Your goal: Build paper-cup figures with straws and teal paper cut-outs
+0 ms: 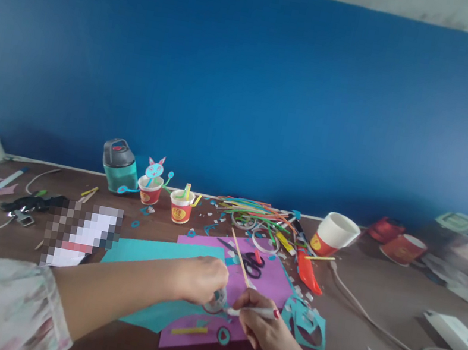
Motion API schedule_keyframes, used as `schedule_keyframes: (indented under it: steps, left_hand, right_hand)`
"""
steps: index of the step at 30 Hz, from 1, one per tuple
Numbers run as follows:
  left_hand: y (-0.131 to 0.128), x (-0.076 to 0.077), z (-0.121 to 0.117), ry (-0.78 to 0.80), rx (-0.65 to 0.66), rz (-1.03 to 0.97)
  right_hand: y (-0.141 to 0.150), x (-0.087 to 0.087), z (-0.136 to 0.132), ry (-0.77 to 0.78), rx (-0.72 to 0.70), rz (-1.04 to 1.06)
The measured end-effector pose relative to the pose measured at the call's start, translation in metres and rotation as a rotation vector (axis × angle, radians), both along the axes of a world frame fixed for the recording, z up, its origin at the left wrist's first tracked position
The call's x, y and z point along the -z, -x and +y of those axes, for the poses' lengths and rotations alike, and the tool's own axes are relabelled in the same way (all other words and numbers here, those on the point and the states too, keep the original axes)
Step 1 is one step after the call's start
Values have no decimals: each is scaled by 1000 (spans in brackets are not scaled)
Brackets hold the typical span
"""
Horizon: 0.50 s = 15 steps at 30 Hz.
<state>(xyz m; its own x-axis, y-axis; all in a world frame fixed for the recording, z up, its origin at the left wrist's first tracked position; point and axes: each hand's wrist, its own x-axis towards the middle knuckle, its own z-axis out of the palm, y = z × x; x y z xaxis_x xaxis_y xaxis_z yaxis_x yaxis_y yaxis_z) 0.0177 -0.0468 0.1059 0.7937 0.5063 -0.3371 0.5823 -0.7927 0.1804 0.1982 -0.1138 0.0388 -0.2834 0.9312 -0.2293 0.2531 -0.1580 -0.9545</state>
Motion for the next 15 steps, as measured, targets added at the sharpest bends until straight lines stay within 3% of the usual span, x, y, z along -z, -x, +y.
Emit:
schedule_keyframes:
  steps: [15]
  left_hand:
    - [0,-3,-2,-33,-8,1]
  right_hand:
    - [-2,5,3,20,112,109]
